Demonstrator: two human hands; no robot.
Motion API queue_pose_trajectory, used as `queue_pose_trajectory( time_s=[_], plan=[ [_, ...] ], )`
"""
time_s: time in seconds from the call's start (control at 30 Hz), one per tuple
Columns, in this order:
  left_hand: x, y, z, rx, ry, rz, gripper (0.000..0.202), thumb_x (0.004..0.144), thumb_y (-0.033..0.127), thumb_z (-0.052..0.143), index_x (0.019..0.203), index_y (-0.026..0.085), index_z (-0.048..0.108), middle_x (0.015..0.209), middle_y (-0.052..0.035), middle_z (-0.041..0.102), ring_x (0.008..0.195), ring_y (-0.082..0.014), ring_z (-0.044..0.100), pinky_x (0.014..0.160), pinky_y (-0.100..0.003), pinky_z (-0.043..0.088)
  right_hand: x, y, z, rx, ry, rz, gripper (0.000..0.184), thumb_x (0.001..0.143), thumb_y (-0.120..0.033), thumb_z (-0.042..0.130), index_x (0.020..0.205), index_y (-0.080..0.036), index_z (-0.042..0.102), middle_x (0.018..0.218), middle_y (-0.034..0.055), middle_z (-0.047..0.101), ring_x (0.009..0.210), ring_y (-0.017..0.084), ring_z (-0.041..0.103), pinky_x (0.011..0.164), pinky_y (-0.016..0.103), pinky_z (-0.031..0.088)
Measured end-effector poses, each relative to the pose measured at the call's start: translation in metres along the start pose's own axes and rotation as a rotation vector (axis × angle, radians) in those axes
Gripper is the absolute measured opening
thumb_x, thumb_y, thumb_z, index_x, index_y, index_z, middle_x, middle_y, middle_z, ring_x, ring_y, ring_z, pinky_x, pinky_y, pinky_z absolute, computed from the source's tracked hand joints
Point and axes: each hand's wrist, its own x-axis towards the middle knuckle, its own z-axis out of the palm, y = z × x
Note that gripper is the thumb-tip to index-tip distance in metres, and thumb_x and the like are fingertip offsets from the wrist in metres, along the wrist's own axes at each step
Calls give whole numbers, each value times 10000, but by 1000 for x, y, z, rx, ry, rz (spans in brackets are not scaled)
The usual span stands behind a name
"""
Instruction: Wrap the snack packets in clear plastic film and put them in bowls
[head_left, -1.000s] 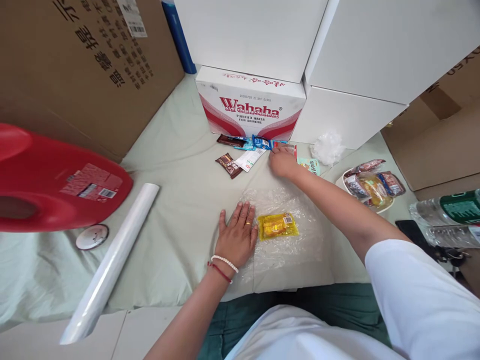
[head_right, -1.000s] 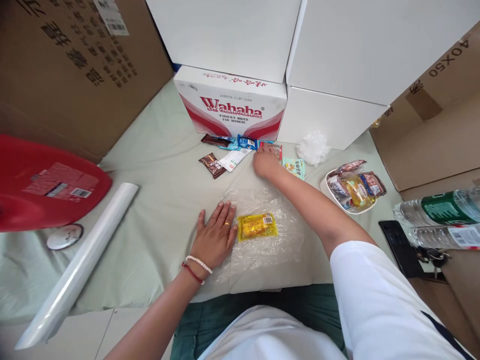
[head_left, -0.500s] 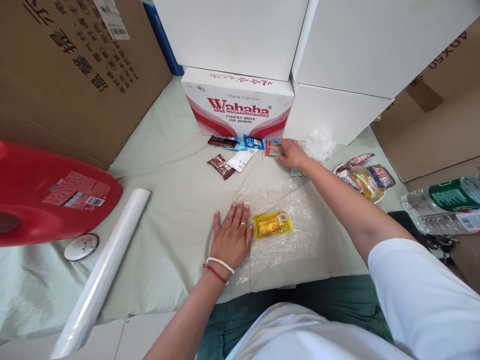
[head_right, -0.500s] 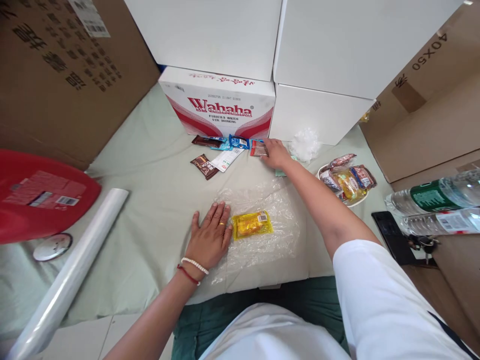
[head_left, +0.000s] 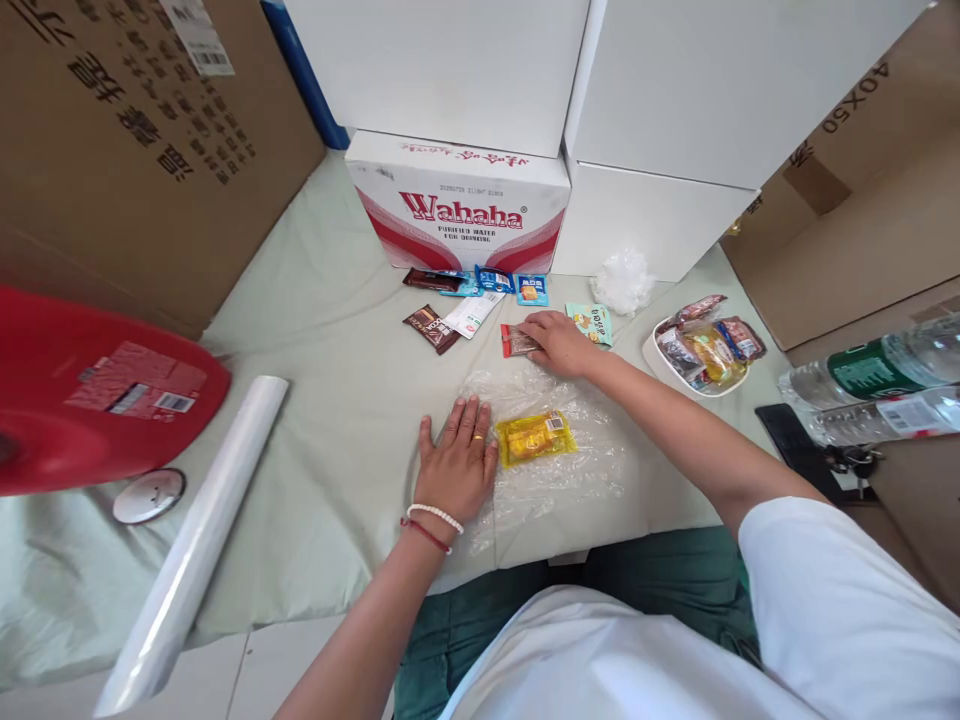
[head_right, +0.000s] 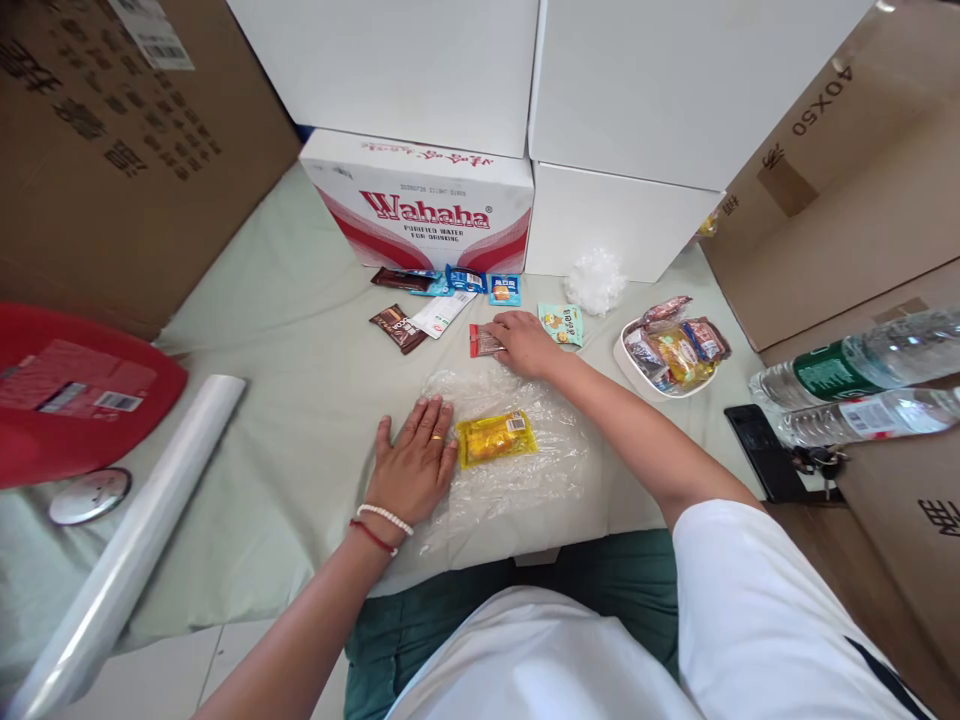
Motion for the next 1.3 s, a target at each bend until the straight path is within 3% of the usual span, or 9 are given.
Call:
queue_pose_trajectory(
  time_s=[0.17,0.4,0.53,0.63,0.73,0.8,1.03,1.17,1.3],
  plan=[
    [0,0,-1,-8,-4,6,608,1081,399,249,1627,166,381,1708,-113,318,1598,-294,310,1296,-682,64,-74,-29,-2,185,255,48,394,1067,-337,416,1307,-168,680,1250,163,699,1174,305,609,1060,498,480],
    [-2,0,2,-42,29,27,621,1068,415,279,1643,194,357,1697,-133,350,1581,-333,345,1278,-719,82,-200,-54,19,315,65,-16,451,1068,-439,450,1443,-256,620,1434,130,658,1338,294,590,1107,533,506],
    [-1,1,1,-32,21,32,627,1057,403,289,1649,203,343,1693,-148,360,1576,-353,351,1261,-744,107,-176,-16,-3,180,163,323,440,1086,-407,356,1223,-223,732,1178,126,760,1115,298,678,1007,485,536],
    [0,3,-2,4,-4,20,621,1058,398,280,1645,208,352,1693,-144,364,1575,-340,355,1261,-733,127,-121,21,-19,-1,214,540,478,1040,-387,457,1401,-122,625,1341,197,678,1246,357,594,1081,497,469],
    [0,5,-4,34,-24,6,617,1062,404,271,1636,201,371,1696,-137,359,1580,-324,349,1262,-720,157,-74,44,-21,-64,93,473,666,940,-354,637,1542,-109,491,1582,210,494,1391,383,475,1139,486,421],
    [0,6,-4,46,-27,1,615,1063,405,270,1628,189,383,1699,-135,352,1584,-314,342,1264,-715,162,-59,50,-16,-64,40,435,584,953,-303,602,1511,-146,533,1572,194,514,1358,370,513,1108,484,447],
    [0,5,-3,52,-25,-1,611,1069,411,259,1622,190,396,1708,-121,329,1596,-279,317,1286,-680,126,-90,45,-36,66,284,502,504,1069,-288,297,1446,-163,607,1354,152,704,1220,320,654,1033,473,515],
    [0,4,-2,51,-32,8,620,1066,413,253,1635,198,373,1709,-131,326,1598,-292,312,1282,-685,118,-129,1,-49,233,338,148,488,1080,-347,340,1484,-307,610,1467,59,658,1423,275,531,1163,514,436],
    [1,3,0,40,-29,11,624,1060,410,266,1641,205,364,1705,-137,334,1590,-310,330,1275,-698,120,-155,-41,-26,240,81,-230,520,1010,-154,455,1413,-401,670,1521,16,622,1559,256,370,1265,603,264]
  ],
)
